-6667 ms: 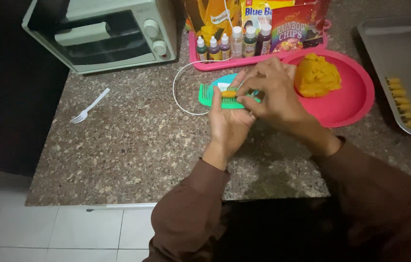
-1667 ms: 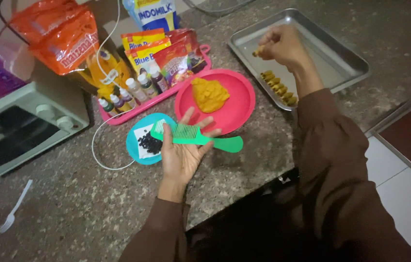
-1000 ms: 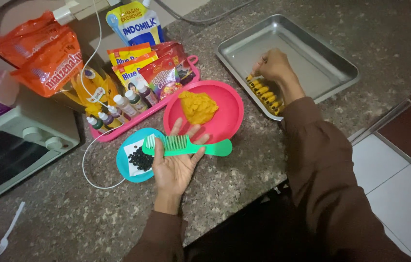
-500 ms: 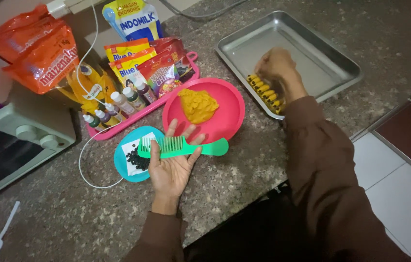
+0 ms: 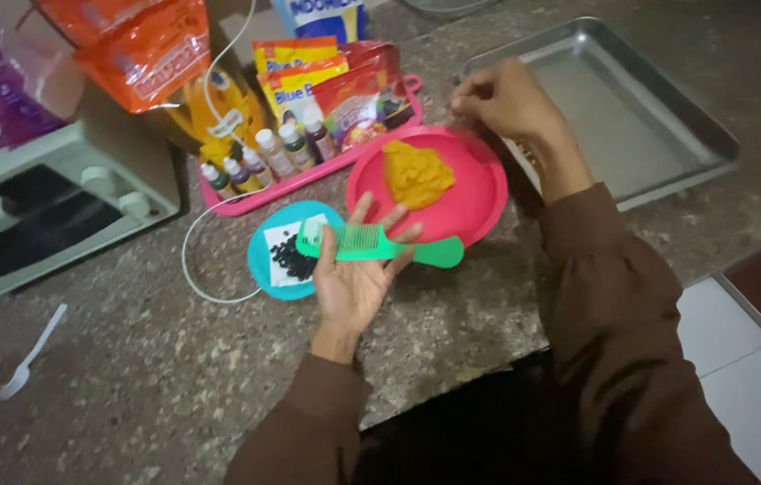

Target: Shaping and decorating small cookies using a textured tool and adding toppings

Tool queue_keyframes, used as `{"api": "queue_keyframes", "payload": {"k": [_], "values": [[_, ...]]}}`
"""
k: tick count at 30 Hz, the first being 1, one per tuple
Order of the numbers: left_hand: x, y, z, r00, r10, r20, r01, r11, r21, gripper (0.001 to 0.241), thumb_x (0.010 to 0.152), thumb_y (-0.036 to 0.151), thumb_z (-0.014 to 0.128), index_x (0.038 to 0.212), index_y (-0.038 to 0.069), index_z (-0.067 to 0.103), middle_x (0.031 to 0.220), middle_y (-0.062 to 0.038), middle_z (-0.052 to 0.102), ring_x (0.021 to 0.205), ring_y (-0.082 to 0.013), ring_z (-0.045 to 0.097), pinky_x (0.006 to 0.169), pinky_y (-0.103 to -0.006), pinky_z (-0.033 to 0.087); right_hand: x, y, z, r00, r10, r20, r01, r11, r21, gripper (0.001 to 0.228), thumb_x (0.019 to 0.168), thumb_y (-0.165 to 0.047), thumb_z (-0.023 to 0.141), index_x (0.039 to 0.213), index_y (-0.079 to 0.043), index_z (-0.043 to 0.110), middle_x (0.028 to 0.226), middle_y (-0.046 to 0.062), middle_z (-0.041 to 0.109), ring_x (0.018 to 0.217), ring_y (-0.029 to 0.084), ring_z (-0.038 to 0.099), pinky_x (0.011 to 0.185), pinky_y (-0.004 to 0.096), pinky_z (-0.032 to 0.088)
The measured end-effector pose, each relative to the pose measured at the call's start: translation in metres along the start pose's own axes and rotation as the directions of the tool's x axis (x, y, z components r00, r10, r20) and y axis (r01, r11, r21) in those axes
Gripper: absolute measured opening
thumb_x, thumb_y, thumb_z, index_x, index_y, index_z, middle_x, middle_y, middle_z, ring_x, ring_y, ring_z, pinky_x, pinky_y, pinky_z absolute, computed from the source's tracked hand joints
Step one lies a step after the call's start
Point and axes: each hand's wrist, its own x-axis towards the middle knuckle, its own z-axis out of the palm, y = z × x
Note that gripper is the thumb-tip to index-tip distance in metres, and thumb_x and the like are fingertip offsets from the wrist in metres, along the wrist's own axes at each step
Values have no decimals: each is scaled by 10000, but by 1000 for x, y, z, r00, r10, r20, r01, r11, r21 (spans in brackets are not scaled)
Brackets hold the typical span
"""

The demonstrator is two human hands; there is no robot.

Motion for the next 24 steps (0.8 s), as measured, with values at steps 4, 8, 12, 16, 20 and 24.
{"api": "queue_keyframes", "payload": {"k": [4, 8, 12, 16, 20, 24], "values": [[0, 2, -10, 999, -26, 43, 28, 998, -58, 691, 1072, 487, 470, 1615, 88, 319, 1583, -348, 369, 1339, -577, 480, 1052, -620, 516, 9, -15, 29, 996, -41, 80, 47, 996, -71, 126, 967, -203, 743, 877, -123, 783, 768, -60, 708, 741, 36, 553, 657, 293, 439], [-1, 3, -14, 997, -60, 38, 63, 995, -76, 700, 1093, 504, 417, 1645, 99, 268, 1592, -340, 350, 1350, -579, 461, 1075, -648, 486, 8, -52, 51, 978, -142, 151, 165, 975, -149, 128, 992, -228, 754, 978, -113, 809, 912, 19, 790, 785, 117, 689, 681, 334, 501], [-1, 2, -11, 999, -44, -3, 44, 997, 65, 706, 1061, 537, 443, 1629, 131, 336, 1565, -317, 426, 1323, -553, 513, 1029, -577, 535, 8, -68, 79, 946, -155, 286, 220, 953, -210, 236, 978, -200, 714, 1142, -40, 772, 1162, 143, 761, 1008, 275, 715, 811, 427, 511], [-2, 2, -12, 997, -68, -26, 70, 995, 70, 669, 1048, 563, 450, 1589, 173, 399, 1546, -310, 460, 1309, -556, 527, 1056, -565, 510, 24, -32, 93, 888, -370, 275, 444, 845, -298, 128, 908, -99, 695, 793, -62, 739, 744, 107, 721, 698, 304, 648, 717, 454, 457], [-7, 3, -4, 997, -61, 37, 61, 998, 9, 690, 1078, 518, 472, 1626, 120, 340, 1552, -343, 423, 1311, -574, 511, 1042, -564, 541, 23, -32, 70, 885, -395, 246, 457, 835, -306, 127, 979, -114, 727, 889, -70, 805, 870, 29, 783, 793, 186, 708, 759, 415, 512], [-4, 4, -9, 995, -87, 44, 89, 996, -24, 675, 1048, 519, 529, 1596, 148, 391, 1569, -330, 417, 1332, -575, 496, 1039, -552, 546, 20, -27, 49, 892, -283, 351, 397, 863, -313, 212, 1022, -224, 668, 1110, -78, 794, 1004, 58, 793, 803, 190, 708, 695, 370, 484]]}}
